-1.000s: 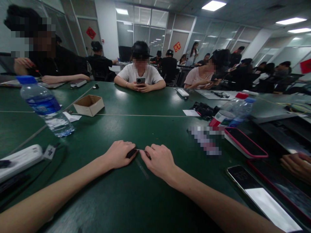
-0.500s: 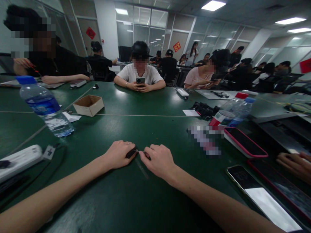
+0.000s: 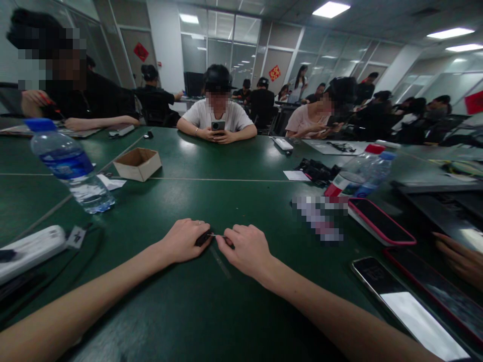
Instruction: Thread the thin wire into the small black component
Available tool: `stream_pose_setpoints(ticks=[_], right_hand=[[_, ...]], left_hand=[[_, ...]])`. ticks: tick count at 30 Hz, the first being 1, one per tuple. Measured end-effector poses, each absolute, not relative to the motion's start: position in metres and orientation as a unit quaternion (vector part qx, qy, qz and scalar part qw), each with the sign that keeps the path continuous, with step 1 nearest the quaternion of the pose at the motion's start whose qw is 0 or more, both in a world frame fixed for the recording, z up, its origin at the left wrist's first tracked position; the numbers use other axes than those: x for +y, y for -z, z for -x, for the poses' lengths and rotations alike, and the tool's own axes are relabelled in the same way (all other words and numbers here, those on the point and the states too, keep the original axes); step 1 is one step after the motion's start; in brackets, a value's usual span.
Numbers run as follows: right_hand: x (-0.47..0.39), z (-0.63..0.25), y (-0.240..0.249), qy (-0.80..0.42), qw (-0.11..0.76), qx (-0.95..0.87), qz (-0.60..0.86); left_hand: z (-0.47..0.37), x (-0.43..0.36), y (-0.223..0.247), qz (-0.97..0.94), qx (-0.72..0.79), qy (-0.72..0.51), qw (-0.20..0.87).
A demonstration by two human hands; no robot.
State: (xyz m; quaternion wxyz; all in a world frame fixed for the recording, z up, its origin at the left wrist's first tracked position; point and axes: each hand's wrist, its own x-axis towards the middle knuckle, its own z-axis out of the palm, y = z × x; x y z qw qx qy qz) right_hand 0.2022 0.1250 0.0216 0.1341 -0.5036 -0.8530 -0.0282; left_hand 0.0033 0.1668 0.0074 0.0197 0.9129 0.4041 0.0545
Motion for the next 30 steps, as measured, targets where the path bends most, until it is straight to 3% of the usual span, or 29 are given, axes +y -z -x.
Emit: stream_pose_setpoints(ticks=[30], right_hand=[[0.1247,-0.2011,-0.0226,0.029,0.136,-0.853,0.502]], left_hand=[[-0.0041,0.1664,-0.0103,-0.910,0.410,-0.055,0.032]])
